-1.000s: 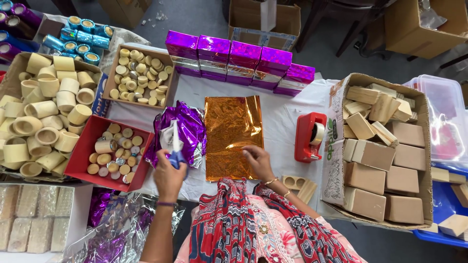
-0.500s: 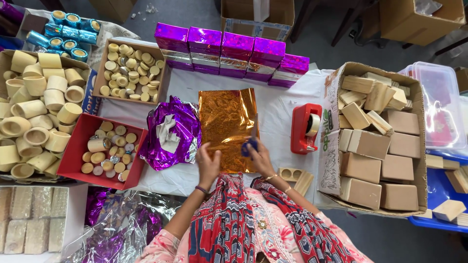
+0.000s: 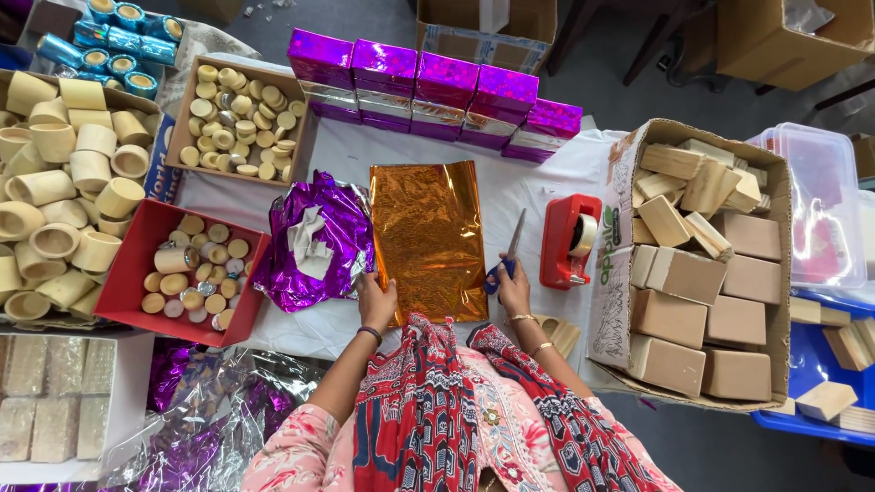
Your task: The person cuts a sheet of orange metallic foil with scissors, then cuts a sheet of silver metallic foil into smaller pieces. They fold the silver foil around a rectangular object and continue cutting more foil.
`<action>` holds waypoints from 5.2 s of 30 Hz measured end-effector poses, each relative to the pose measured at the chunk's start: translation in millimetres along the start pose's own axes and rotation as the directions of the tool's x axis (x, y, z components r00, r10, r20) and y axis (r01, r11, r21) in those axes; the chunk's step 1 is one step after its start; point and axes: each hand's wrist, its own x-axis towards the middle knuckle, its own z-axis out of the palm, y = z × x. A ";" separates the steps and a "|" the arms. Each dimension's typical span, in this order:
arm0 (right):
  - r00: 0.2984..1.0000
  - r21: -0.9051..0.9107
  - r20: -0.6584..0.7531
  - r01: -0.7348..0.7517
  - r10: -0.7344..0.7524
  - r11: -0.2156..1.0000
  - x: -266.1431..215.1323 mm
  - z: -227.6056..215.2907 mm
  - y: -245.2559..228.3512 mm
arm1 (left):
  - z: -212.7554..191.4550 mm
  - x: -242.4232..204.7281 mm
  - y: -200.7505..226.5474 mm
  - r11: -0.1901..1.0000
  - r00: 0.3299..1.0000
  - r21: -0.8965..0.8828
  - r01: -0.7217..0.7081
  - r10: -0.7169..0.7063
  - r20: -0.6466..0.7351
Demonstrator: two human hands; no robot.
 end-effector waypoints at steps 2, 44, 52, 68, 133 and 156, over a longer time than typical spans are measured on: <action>1.000 0.012 -0.015 -0.020 0.020 1.000 -1.2 -3.2 -3.4 | -1.7 5.0 5.0 0.998 1.000 -0.065 0.024 -0.024 0.000; 0.800 0.235 0.535 -0.452 0.273 0.861 -14.3 -15.5 46.9 | -113.7 40.8 87.9 0.481 0.987 -0.876 -0.040 0.155 0.040; 0.698 0.400 0.700 -0.559 0.152 0.726 -75.0 -34.4 33.8 | -49.3 51.4 -15.8 0.672 0.992 -0.731 0.117 -0.040 0.122; 0.576 0.477 0.816 -0.622 -0.051 0.621 -143.3 9.5 76.6 | -46.9 77.9 -34.4 0.598 0.975 -0.778 0.190 -0.020 0.223; 0.641 0.532 0.764 -0.561 -0.074 0.634 -92.8 28.9 56.3 | -14.0 -44.4 104.7 0.470 0.570 0.341 -0.814 0.755 0.322; 0.609 0.466 0.789 -0.508 -0.080 0.724 -86.5 1.4 52.4 | 68.1 -4.7 110.9 0.584 0.691 0.382 -0.716 0.513 0.509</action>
